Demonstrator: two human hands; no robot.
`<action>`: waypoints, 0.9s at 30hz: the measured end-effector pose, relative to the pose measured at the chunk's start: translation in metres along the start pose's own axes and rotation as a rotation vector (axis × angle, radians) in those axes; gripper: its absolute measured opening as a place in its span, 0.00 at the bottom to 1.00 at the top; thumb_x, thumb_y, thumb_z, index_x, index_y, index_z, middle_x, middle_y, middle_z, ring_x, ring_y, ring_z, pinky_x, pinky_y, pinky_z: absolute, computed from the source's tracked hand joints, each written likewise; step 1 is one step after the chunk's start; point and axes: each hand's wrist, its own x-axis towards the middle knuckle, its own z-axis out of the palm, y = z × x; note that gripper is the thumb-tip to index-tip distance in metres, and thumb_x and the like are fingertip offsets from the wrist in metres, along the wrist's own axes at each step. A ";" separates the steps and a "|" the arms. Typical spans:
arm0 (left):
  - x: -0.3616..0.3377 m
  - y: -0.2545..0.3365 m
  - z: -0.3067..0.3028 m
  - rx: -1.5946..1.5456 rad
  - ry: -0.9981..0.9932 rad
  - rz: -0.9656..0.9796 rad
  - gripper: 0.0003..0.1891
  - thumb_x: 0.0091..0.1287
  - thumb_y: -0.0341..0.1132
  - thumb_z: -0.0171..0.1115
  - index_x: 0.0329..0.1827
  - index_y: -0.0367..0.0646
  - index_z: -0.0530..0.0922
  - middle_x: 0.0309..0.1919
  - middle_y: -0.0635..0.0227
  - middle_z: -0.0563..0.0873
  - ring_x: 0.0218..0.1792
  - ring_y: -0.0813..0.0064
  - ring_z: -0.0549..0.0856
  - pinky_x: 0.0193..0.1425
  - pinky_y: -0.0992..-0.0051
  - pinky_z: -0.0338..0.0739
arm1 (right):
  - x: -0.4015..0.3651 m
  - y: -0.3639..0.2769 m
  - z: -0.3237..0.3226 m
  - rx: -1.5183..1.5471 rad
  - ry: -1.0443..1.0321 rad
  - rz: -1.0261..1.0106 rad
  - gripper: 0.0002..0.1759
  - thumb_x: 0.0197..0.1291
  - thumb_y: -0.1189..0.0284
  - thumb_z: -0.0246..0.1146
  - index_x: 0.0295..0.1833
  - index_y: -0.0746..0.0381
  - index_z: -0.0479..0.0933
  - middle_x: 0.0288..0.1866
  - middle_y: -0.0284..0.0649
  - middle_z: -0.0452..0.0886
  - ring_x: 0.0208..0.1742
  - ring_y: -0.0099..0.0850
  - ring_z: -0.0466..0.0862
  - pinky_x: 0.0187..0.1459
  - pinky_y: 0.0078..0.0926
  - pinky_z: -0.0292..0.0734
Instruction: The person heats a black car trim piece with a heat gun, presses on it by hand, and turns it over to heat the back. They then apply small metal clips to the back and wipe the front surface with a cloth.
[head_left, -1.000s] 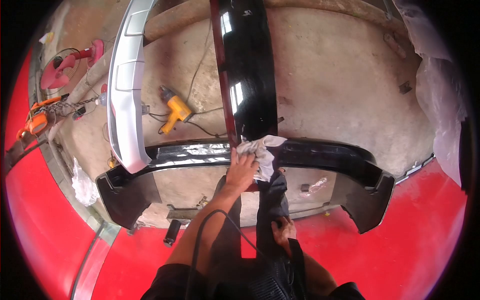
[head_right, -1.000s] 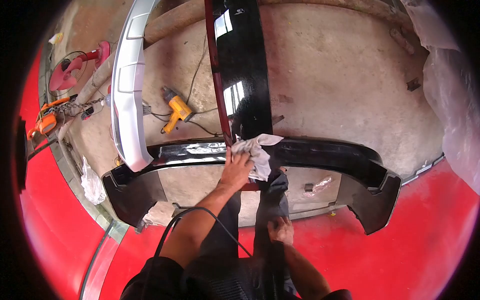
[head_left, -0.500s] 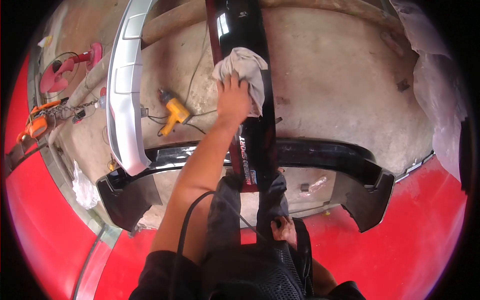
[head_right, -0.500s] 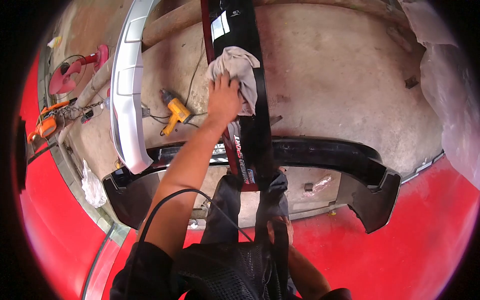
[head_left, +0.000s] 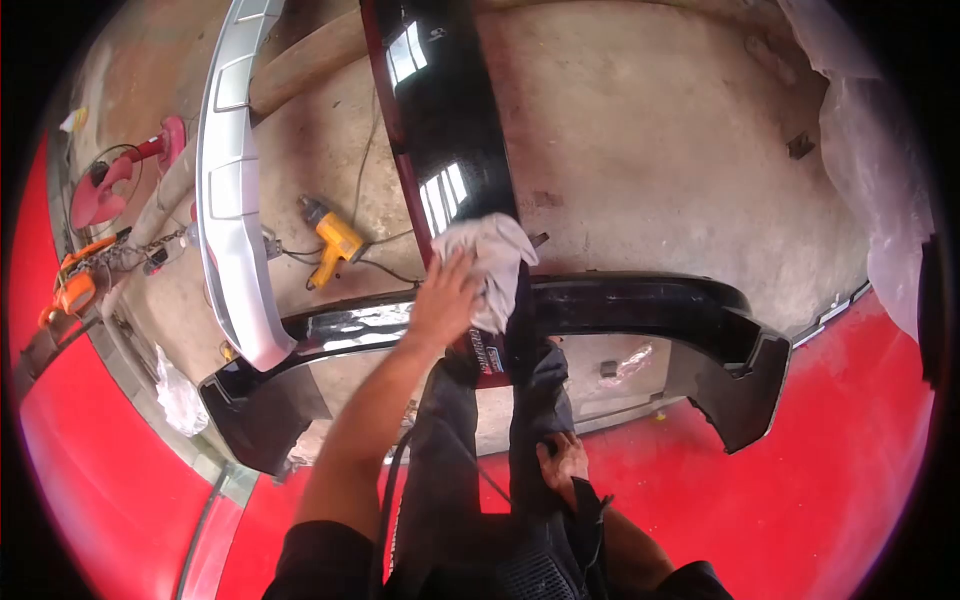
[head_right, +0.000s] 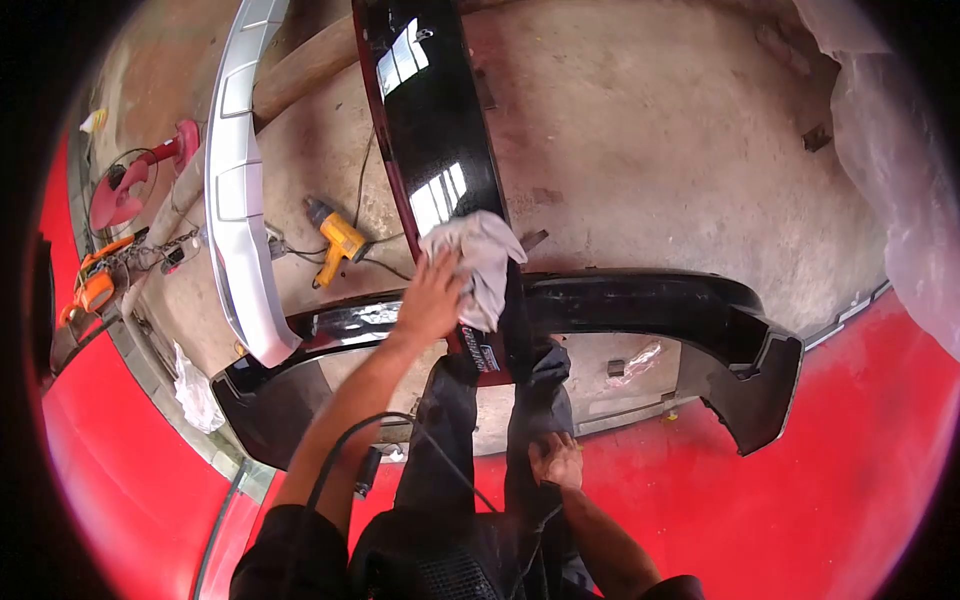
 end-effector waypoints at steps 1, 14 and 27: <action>0.020 -0.015 -0.016 0.090 0.012 0.017 0.28 0.77 0.52 0.55 0.75 0.49 0.75 0.81 0.54 0.64 0.84 0.55 0.56 0.86 0.48 0.48 | 0.000 -0.001 -0.003 0.022 0.006 0.002 0.20 0.63 0.58 0.67 0.53 0.60 0.85 0.54 0.52 0.83 0.59 0.52 0.82 0.61 0.47 0.78; 0.299 -0.133 -0.163 0.137 0.383 -0.163 0.38 0.71 0.68 0.55 0.82 0.66 0.65 0.81 0.46 0.64 0.80 0.41 0.63 0.83 0.50 0.59 | -0.004 -0.005 -0.028 0.330 0.052 0.119 0.19 0.59 0.61 0.72 0.53 0.57 0.84 0.54 0.52 0.82 0.60 0.50 0.81 0.60 0.47 0.77; 0.046 0.034 -0.018 -0.068 0.213 -0.271 0.36 0.71 0.52 0.65 0.80 0.52 0.68 0.77 0.34 0.63 0.82 0.35 0.55 0.83 0.38 0.47 | 0.001 -0.001 -0.026 0.200 -0.027 0.078 0.19 0.65 0.62 0.66 0.56 0.61 0.84 0.57 0.50 0.83 0.61 0.53 0.80 0.63 0.47 0.77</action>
